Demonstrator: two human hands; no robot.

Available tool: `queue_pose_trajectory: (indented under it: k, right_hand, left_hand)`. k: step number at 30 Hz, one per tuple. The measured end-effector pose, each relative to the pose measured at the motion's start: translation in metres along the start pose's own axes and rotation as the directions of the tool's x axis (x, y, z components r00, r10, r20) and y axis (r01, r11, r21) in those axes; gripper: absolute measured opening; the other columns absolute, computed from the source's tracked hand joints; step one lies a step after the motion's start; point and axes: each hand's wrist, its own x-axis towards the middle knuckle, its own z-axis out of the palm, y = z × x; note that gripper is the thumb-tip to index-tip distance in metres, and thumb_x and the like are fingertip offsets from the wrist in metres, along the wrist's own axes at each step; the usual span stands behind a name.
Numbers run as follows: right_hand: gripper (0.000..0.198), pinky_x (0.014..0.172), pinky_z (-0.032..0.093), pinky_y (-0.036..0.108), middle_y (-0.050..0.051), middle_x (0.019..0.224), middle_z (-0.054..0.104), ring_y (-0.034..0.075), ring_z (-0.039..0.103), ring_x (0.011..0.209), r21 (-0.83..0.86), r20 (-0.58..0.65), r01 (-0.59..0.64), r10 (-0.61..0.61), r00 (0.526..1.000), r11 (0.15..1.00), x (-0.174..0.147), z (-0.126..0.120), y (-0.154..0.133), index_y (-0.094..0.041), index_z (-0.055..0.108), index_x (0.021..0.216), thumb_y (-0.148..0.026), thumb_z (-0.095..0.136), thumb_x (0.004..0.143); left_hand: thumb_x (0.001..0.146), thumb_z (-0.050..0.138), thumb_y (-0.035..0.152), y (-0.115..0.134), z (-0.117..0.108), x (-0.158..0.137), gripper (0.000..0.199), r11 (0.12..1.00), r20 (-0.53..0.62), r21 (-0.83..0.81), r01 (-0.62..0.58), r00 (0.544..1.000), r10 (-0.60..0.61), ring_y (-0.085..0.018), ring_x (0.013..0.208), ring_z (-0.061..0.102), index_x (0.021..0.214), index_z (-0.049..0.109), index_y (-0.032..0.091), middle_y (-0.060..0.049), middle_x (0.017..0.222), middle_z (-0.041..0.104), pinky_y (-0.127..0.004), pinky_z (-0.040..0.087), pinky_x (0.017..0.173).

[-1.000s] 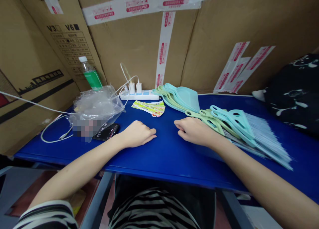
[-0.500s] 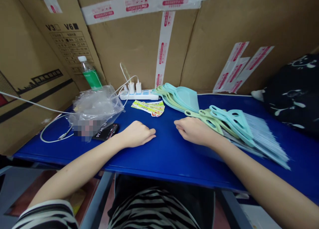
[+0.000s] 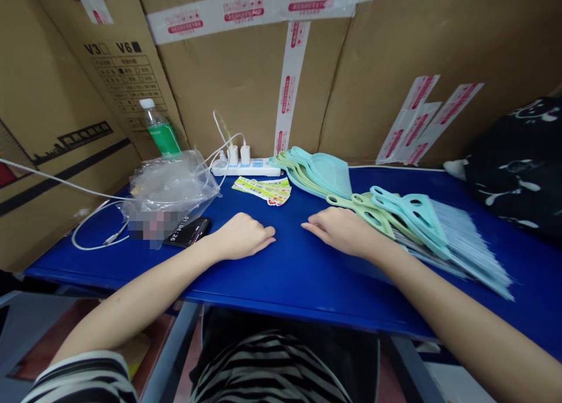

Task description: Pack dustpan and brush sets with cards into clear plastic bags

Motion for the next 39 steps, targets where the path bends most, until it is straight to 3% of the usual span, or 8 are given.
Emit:
queue_pose_trajectory:
  k: [8,20,27,39]
  right_hand:
    - [0.037,0.058,0.030,0.027,0.007,0.070,0.067,0.019,0.062,0.070,-0.029,0.027,-0.010,0.011,1.000,1.000,-0.0001,0.0011,0.0013,-0.018,0.059,0.066,-0.029,0.040,0.096]
    - [0.039,0.059,0.034,0.029,0.008,0.073,0.070,0.021,0.065,0.073,-0.068,0.003,0.025,-0.025,1.000,0.997,-0.0001,0.0018,0.0016,-0.018,0.064,0.072,-0.027,0.035,0.098]
    - [0.040,0.064,0.037,0.030,0.010,0.084,0.072,0.024,0.067,0.084,-0.085,0.066,0.008,-0.002,0.998,0.996,-0.0001,0.0000,-0.0006,-0.017,0.066,0.084,-0.028,0.032,0.100]
    - [0.040,0.062,0.036,0.029,0.010,0.080,0.072,0.023,0.068,0.081,-0.113,0.075,0.023,-0.015,0.997,0.993,-0.0003,0.0016,0.0003,-0.016,0.067,0.081,-0.029,0.033,0.099]
  left_hand:
    - [0.097,0.040,0.032,0.0003,-0.0025,0.0010,0.029,1.000,0.057,0.015,0.007,0.998,-0.008,-0.018,0.054,0.063,0.077,0.057,0.019,-0.001,0.056,0.062,-0.025,0.037,0.051]
    - [0.097,0.040,0.032,-0.0001,-0.0026,0.0012,0.029,1.000,0.053,0.019,0.012,0.999,-0.013,-0.017,0.054,0.063,0.079,0.057,0.019,-0.001,0.055,0.062,-0.024,0.037,0.052]
    - [0.097,0.039,0.033,0.0006,-0.0037,0.0014,0.029,1.000,0.073,0.028,0.011,0.997,-0.013,-0.018,0.054,0.064,0.079,0.057,0.019,-0.001,0.056,0.063,-0.025,0.036,0.051]
    - [0.097,0.041,0.032,0.0014,-0.0042,0.0013,0.029,1.000,0.076,0.029,0.010,0.997,-0.012,-0.019,0.055,0.065,0.077,0.057,0.019,-0.001,0.056,0.063,-0.026,0.036,0.050]
